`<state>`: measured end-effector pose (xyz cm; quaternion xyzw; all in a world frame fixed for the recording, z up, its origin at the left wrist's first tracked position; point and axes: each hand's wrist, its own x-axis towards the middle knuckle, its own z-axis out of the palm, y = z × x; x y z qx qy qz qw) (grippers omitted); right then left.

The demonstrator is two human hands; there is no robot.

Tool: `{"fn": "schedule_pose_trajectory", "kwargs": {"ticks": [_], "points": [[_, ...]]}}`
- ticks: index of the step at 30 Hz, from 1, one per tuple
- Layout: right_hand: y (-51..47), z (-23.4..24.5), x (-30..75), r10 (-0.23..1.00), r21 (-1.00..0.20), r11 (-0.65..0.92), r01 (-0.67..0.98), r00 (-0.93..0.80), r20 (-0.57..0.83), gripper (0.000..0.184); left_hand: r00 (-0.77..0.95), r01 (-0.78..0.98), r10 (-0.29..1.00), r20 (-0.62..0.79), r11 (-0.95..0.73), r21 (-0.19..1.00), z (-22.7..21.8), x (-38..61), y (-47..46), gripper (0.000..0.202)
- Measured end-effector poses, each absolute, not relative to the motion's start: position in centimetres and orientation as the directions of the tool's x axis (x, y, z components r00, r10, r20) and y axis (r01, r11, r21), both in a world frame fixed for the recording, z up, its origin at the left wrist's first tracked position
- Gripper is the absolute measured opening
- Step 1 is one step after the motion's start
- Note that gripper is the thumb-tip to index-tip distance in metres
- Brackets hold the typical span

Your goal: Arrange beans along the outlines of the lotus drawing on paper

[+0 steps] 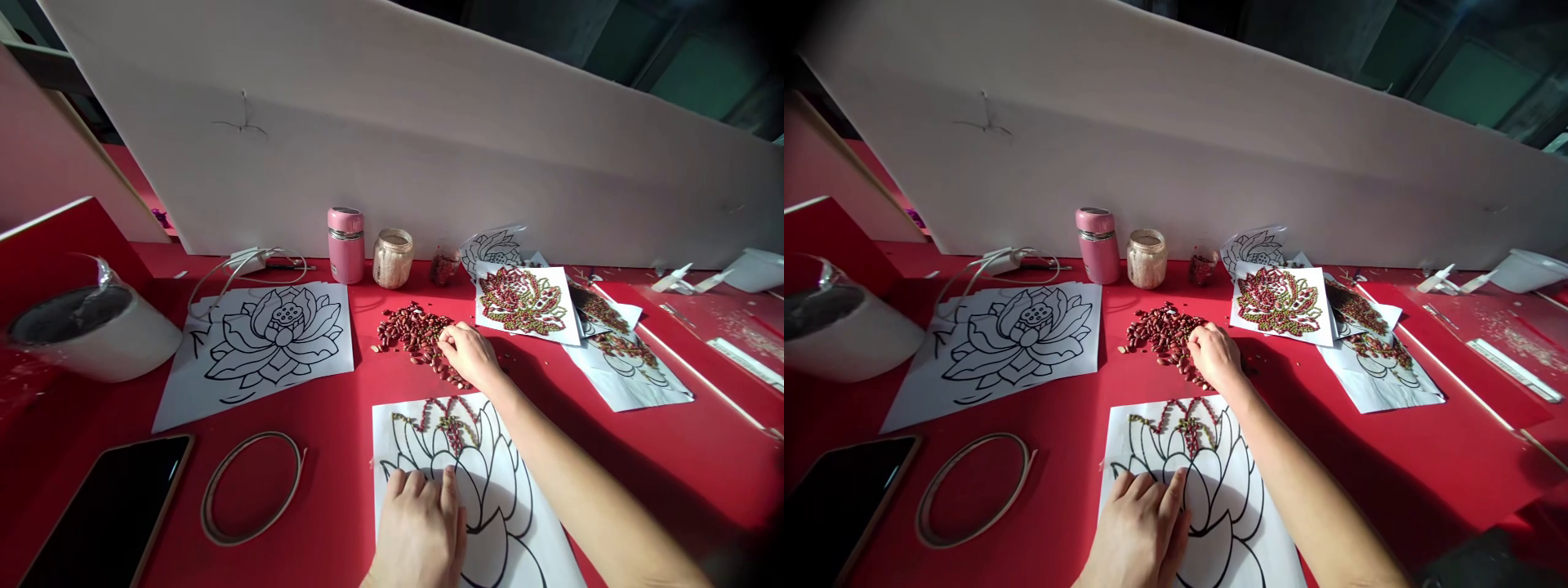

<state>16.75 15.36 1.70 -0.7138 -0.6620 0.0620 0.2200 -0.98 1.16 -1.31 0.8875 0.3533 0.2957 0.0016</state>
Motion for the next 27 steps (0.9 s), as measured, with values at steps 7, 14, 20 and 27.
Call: {"fn": "schedule_pose_trajectory", "kwargs": {"ticks": [7,14,20,27], "points": [[13.8,2.5,18.3,0.954,-0.552,-0.073,0.831,0.218,0.203,0.013,0.588,0.645,0.652,0.479,-0.735,0.209,-1.0,-1.1,1.0,0.030],[8.4,3.4,17.9,0.969,-0.735,0.038,0.677,0.154,0.192,0.019,0.617,0.652,0.688,0.383,-0.719,0.241,0.1,-1.1,0.8,0.030],[4.1,2.8,15.7,0.957,-0.700,0.111,0.706,0.114,0.267,0.011,0.622,0.653,0.701,0.349,-0.710,0.262,0.2,-1.2,0.9,0.029],[2.0,1.2,13.4,0.942,-0.523,0.087,0.848,0.100,0.320,0.006,0.620,0.645,0.688,0.377,-0.721,0.254,0.0,-1.0,0.9,0.027]]}}
